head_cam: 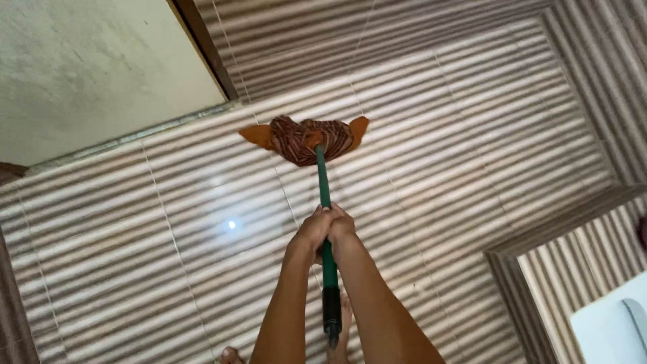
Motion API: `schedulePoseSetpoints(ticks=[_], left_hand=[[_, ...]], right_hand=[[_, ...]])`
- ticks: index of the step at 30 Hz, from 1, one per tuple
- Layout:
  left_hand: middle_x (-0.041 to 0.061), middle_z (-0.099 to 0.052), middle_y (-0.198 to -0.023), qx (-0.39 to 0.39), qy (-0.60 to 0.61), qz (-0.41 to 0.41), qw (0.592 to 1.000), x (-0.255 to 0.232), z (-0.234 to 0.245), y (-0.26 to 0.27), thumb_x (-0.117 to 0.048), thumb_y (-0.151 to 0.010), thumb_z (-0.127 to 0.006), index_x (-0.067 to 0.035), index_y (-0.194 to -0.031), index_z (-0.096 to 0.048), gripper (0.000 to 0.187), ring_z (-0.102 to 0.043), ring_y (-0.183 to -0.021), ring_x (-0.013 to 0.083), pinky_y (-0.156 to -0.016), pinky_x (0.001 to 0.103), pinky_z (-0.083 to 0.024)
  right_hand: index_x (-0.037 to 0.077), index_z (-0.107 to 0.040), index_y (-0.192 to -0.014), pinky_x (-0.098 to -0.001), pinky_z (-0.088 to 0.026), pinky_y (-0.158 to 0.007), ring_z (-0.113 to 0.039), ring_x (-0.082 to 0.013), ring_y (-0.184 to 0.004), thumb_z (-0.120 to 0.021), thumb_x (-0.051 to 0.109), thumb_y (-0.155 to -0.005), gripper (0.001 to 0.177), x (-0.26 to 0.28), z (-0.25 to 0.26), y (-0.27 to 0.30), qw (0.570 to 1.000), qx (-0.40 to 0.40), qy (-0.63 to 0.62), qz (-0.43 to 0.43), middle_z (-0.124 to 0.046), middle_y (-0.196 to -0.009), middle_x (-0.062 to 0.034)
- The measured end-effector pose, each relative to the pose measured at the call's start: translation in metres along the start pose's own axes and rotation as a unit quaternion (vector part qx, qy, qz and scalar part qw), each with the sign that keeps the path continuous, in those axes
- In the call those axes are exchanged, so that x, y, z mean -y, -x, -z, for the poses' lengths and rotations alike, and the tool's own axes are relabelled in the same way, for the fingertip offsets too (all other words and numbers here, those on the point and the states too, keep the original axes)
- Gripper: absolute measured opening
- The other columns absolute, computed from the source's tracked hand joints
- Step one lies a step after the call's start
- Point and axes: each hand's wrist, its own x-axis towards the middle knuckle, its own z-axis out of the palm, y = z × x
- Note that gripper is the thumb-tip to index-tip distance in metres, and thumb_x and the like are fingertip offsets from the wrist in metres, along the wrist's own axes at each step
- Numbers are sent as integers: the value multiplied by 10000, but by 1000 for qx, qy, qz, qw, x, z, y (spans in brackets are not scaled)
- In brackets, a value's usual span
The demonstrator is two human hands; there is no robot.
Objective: The person cleans the tiled floor of a bathroom using a cloth attached to a long pole. The person pushes and pulls the cloth across the floor surface, navigating around the base of a sink pedestal and a squat toilet.
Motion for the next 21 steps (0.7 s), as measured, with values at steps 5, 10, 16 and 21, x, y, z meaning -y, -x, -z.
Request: schedulePoseSetpoints(ticks=[5,10,16,21], left_hand=[[126,-549,-1486,14,-39,-2,999,-40,8,-32,-441,-868,-608,-354,-1644,-191,885,-577,-1239,313,-1018,455,-488],[146,-536,-1481,11,-94,-13,995,-87,7,-52,-472,-884,-605,-314,-1625,-247,838,-566,-1243,320,-1009,460,-473],[173,-555,-1454,15,-114,-27,993,-147,-20,-69,-485,-890,-612,-259,-1598,-289,810,-583,-1226,330,-974,471,-490],[195,-571,-1430,19,-124,-52,991,-163,-48,-88,-496,-894,-617,-213,-1575,-324,793,-596,-1213,339,-945,480,-503]], right_hand=[[111,-643,-1412,-333,-575,-864,-656,-232,-931,-353,130,-1070,449,35,-40,17,1000,-1,-12,0,-714,-1163,-136],[152,-634,-1391,-330,-559,-855,-639,-210,-909,-376,179,-1078,407,85,-81,38,999,-40,-13,-6,-707,-1101,-79],[59,-700,-1305,-356,-525,-759,-594,-219,-840,-439,206,-1079,375,136,-89,-12,998,-24,-62,16,-676,-1030,-96],[34,-617,-1296,-384,-516,-738,-615,-260,-851,-427,133,-1072,310,136,-47,-82,994,32,-49,93,-642,-1038,-131]])
